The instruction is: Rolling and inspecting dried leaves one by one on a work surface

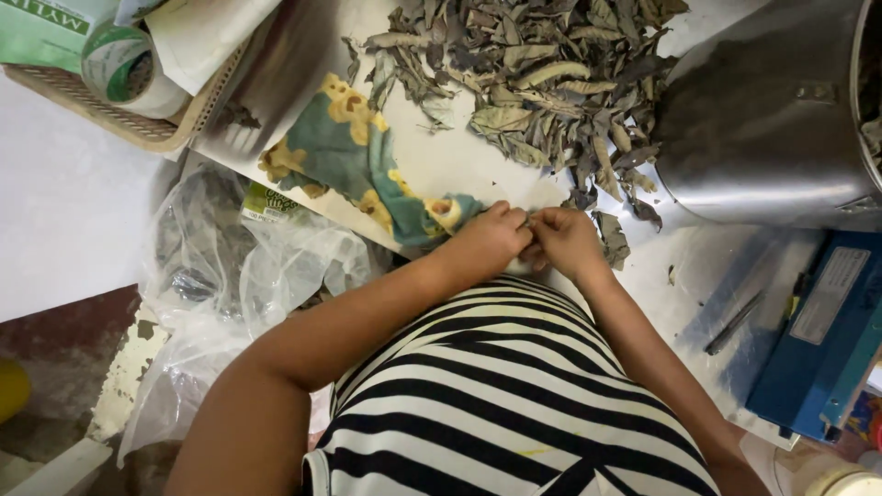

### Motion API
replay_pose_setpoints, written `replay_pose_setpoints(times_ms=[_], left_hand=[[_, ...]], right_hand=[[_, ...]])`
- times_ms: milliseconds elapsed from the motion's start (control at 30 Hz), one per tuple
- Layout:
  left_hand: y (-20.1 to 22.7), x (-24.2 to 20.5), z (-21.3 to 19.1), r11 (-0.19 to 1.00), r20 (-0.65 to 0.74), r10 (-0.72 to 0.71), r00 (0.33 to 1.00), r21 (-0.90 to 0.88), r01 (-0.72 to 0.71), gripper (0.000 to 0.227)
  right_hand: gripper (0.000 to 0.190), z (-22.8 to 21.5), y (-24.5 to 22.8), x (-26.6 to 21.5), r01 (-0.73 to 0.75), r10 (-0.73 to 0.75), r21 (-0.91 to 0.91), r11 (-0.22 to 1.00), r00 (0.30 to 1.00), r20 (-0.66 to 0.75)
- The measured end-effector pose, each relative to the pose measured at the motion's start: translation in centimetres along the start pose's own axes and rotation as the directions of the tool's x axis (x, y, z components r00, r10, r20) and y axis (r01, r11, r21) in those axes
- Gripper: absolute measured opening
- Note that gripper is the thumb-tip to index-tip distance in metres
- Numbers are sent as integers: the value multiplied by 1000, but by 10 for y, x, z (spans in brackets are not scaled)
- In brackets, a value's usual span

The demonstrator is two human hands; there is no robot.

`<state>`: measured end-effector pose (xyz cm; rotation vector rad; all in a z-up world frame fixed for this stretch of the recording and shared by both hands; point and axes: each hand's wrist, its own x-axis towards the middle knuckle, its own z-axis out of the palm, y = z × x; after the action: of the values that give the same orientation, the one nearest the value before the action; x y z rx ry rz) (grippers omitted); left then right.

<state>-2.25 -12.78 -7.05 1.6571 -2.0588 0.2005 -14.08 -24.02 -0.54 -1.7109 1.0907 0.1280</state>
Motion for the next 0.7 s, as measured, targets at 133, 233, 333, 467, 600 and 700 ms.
replay_pose_setpoints(times_ms=[133, 233, 333, 467, 600, 700], left_hand=[[-4, 1, -29, 997, -25, -47, 999, -70, 45, 6], [-1, 0, -23, 997, -29, -34, 999, -71, 32, 6], [-6, -2, -30, 999, 58, -32, 998, -29, 34, 4], [-19, -13, -40, 957, 175, -289, 941, 51, 285, 22], [-46, -30, -55, 914, 198, -404, 893, 42, 405, 8], [-53, -23, -96, 855, 177, -507, 843, -16, 518, 8]], right_hand=[[14, -1, -37, -26, 37, -40, -161, 986, 999, -16], [20, -2, -15, -13, -58, 58, 74, 996, 998, -3], [21, -8, 0, -2, 19, -19, -68, 998, 1000, 4], [16, -6, -29, -16, -43, 31, 164, 986, 996, 78], [16, -5, -24, -14, -55, 34, 227, 972, 995, 93], [14, 0, -12, -5, 6, -14, 104, 995, 997, 76]])
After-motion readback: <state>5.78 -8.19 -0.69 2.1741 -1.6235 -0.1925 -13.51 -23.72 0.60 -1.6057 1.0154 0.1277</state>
